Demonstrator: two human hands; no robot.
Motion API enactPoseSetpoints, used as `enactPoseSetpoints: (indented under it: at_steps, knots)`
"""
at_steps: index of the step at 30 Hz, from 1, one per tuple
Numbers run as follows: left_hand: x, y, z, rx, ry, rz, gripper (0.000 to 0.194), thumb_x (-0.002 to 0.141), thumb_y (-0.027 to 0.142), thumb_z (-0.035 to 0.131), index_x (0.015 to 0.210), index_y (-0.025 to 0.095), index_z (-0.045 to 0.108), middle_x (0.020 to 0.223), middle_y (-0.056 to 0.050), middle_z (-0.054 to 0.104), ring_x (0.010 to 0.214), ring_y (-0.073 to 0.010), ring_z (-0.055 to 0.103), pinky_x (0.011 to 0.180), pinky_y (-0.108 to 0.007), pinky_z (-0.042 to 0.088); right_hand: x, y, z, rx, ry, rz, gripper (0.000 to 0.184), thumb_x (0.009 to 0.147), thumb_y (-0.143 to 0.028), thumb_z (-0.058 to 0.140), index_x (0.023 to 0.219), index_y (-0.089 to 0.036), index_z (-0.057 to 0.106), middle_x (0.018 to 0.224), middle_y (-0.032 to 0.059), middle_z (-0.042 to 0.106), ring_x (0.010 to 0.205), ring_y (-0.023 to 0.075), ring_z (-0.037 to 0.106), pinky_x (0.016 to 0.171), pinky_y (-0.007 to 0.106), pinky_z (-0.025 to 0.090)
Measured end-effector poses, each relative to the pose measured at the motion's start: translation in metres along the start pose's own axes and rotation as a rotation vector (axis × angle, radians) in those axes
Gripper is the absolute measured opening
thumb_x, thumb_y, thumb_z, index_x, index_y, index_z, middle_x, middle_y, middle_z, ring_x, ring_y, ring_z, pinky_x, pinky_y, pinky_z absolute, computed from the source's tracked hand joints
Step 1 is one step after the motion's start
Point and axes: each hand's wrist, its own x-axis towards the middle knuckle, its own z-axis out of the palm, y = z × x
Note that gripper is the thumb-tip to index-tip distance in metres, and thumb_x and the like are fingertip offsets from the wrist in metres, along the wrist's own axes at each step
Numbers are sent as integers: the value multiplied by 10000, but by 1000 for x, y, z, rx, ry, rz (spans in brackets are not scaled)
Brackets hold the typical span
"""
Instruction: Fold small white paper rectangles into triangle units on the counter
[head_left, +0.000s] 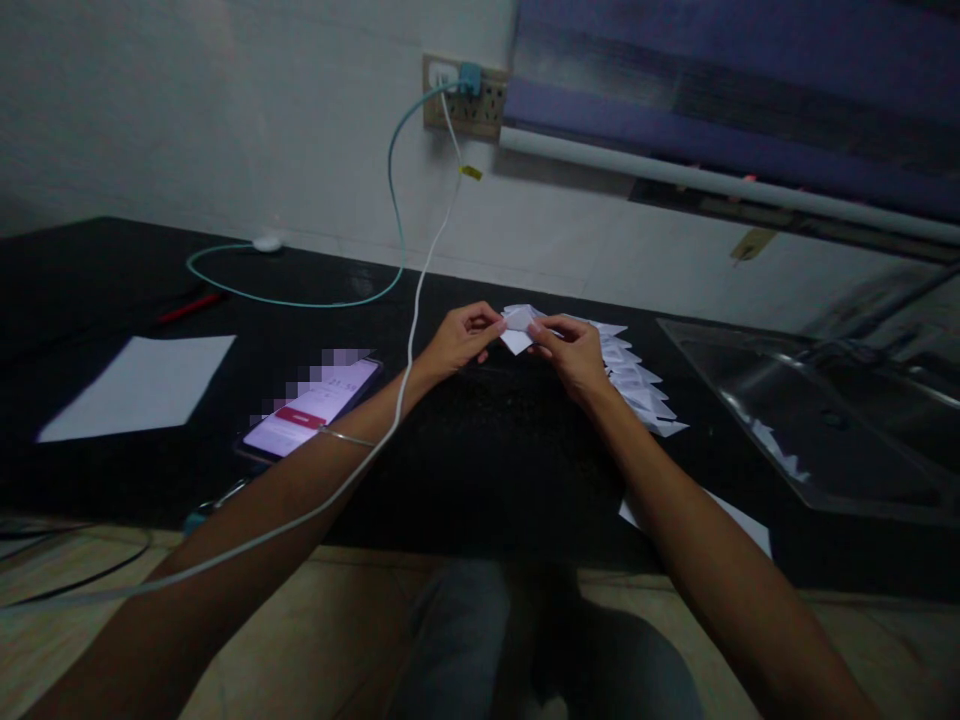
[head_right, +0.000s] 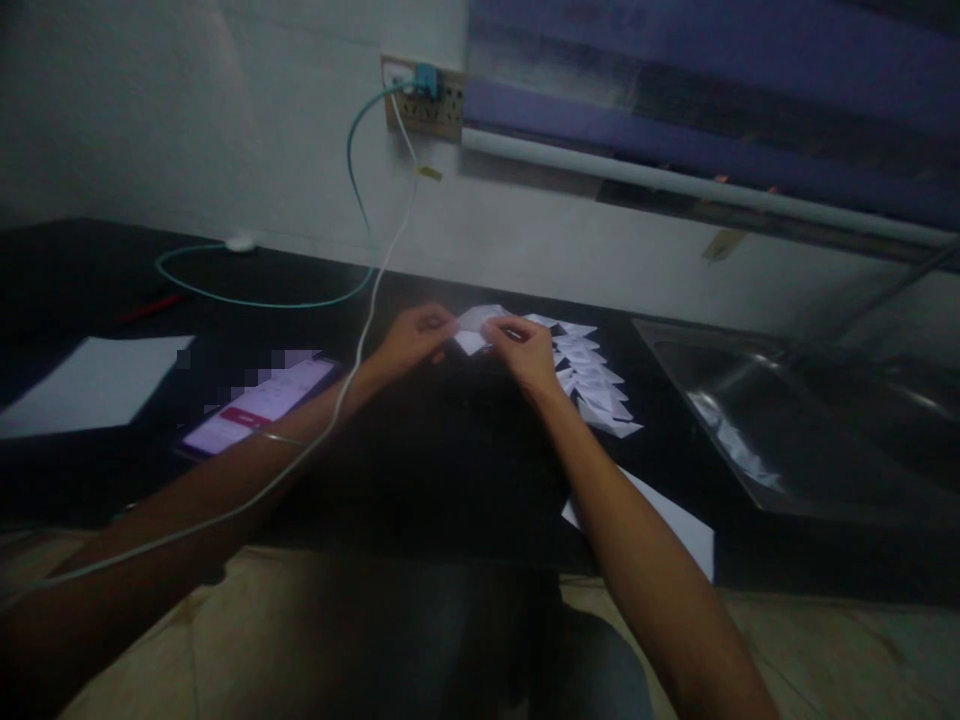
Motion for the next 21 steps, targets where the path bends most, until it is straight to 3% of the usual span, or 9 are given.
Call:
enactPoseSetpoints:
  at_steps: [5, 9, 15, 21]
  knots:
    - [1, -5, -1, 12, -16, 0, 161, 874, 332, 713, 925, 198, 639, 860, -47, 706, 625, -99, 599, 468, -202, 438, -1, -4, 2, 12, 41, -9, 294, 664, -394, 896, 889, -268, 754, 856, 14, 755, 766, 192, 707, 754, 400, 619]
    - [1, -3, -2, 39, -27, -15, 377, 862, 324, 736, 1205, 192, 647, 816, -33, 731, 524, -79, 542, 454, -207, 399, -2, -6, 4, 0, 58, -1, 315, 664, -387, 883, 899, -254, 722, 799, 6, 740, 738, 181, 698, 765, 390, 606]
    - [0, 1, 0, 155, 27, 43, 220, 870, 323, 707, 962, 131, 762, 819, -72, 760, 572, -91, 564, 493, -214, 384, -2, -4, 4, -38, 85, -18, 281, 673, -392, 869, 848, -245, 706, 742, 1, 717, 696, 168, 674, 716, 365, 580]
    - [2, -1, 0, 207, 63, 96, 204, 859, 321, 708, 906, 134, 775, 816, -71, 763, 647, -108, 606, 550, -214, 412, -1, -5, 5, -70, 110, -43, 242, 684, -369, 848, 828, -236, 706, 703, -8, 694, 636, 145, 630, 648, 331, 542]
